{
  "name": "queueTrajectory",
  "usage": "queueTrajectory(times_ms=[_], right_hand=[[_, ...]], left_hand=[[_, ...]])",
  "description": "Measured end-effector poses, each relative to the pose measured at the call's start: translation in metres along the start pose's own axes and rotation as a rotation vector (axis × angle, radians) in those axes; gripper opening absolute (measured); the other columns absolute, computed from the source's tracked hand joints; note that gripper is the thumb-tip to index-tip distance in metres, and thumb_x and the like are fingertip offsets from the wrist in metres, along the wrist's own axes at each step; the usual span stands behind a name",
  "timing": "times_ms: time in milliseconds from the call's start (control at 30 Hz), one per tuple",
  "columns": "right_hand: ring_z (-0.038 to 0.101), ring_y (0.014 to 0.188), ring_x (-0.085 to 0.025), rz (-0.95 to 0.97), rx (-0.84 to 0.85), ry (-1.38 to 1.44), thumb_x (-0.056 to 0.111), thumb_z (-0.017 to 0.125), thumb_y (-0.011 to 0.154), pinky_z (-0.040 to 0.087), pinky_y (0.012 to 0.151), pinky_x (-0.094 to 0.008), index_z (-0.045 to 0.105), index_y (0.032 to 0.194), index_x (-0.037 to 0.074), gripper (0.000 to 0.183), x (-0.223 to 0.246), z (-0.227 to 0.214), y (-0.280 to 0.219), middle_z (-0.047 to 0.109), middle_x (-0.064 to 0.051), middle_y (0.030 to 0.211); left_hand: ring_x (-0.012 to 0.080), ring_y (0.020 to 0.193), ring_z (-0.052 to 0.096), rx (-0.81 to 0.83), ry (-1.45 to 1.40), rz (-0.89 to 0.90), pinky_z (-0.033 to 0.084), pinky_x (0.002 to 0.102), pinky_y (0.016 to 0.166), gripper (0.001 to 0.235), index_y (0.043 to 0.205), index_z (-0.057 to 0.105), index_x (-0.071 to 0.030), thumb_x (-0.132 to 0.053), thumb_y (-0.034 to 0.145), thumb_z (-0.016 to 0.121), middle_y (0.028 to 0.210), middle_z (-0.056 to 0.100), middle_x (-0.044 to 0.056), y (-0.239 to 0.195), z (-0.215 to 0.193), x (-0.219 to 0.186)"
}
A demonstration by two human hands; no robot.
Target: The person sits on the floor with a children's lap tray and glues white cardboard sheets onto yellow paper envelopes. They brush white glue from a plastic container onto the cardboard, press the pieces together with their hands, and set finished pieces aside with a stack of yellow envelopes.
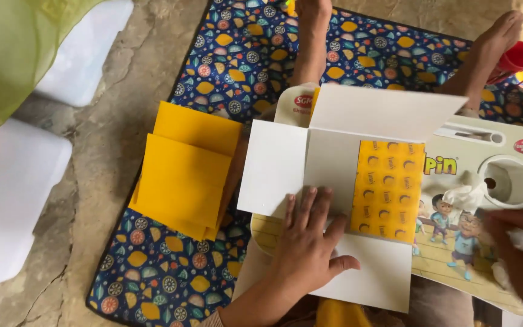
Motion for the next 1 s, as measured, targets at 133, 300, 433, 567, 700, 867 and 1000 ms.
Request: queueTrajectory(times_ms=[133,300,433,567,700,867,1000], right_hand=[[0.063,0.070,-0.019,-0.383,0.064,-0.119,-0.003,0.081,0.087,0.047,0.058,-0.032,0.078,0.100,-0.001,0.013,0.196,0.041,0.075,0.074,-0.009,0.089],[0.061,0.071,-0.022,-0.542,0.130,-0.174,0.004,0.075,0.089,0.050,0.066,-0.035,0.076,0.093,0.005,0.004,0.227,0.081,0.107,0.070,-0.003,0.086],[0.061,0.073,-0.022,-0.539,0.152,-0.204,0.002,0.075,0.088,0.050,0.069,-0.036,0.076,0.094,0.005,0.007,0.224,0.088,0.111,0.069,-0.004,0.088],[0.061,0.072,-0.021,-0.534,0.173,-0.265,0.004,0.076,0.088,0.050,0.068,-0.035,0.077,0.094,0.006,0.006,0.224,0.095,0.112,0.070,-0.004,0.088],[0.062,0.075,-0.022,-0.548,0.181,-0.251,0.004,0.075,0.088,0.051,0.070,-0.036,0.077,0.095,0.007,0.008,0.231,0.103,0.113,0.071,-0.003,0.090],[0.059,0.069,-0.019,-0.551,0.174,-0.071,-0.001,0.075,0.090,0.048,0.063,-0.032,0.077,0.097,0.002,0.009,0.255,0.108,0.110,0.069,-0.006,0.091],[0.058,0.069,-0.020,-0.489,0.142,0.012,-0.009,0.075,0.090,0.046,0.059,-0.031,0.075,0.098,-0.004,0.010,0.251,0.091,0.106,0.069,-0.011,0.095]], left_hand=[[0.0602,0.145,0.024,0.014,-0.027,0.001,0.010,0.080,0.112,0.069,0.122,0.064,0.002,-0.059,0.092,0.051,0.153,0.035,0.036,-0.001,0.002,0.002],[0.0602,0.144,0.027,-0.005,-0.057,0.027,0.009,0.079,0.113,0.072,0.127,0.063,0.003,-0.059,0.094,0.043,0.150,0.039,0.038,-0.004,0.006,0.008],[0.0616,0.143,0.028,-0.039,-0.108,0.024,0.009,0.080,0.112,0.073,0.123,0.064,0.004,-0.059,0.094,0.041,0.151,0.039,0.039,-0.004,0.007,0.010],[0.0606,0.143,0.031,-0.083,-0.119,0.032,0.010,0.080,0.113,0.073,0.120,0.063,0.006,-0.058,0.096,0.036,0.150,0.041,0.039,-0.005,0.006,0.011],[0.0592,0.143,0.032,-0.094,-0.104,0.043,0.014,0.080,0.114,0.070,0.121,0.062,0.006,-0.055,0.093,0.045,0.149,0.042,0.038,-0.005,0.001,0.011],[0.0596,0.144,0.031,-0.089,-0.128,0.050,0.013,0.080,0.113,0.068,0.121,0.062,0.007,-0.053,0.089,0.055,0.149,0.041,0.039,-0.005,0.004,0.011],[0.0602,0.144,0.029,-0.078,-0.143,0.043,0.012,0.081,0.113,0.068,0.120,0.062,0.008,-0.052,0.090,0.052,0.151,0.039,0.041,-0.006,0.004,0.012]])
Point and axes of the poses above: each hand's wrist, its own y-axis towards the middle knuckle, its own z-axis out of the palm, x = y × z, the point moved 3 cm from there along y, towards the middle knuckle
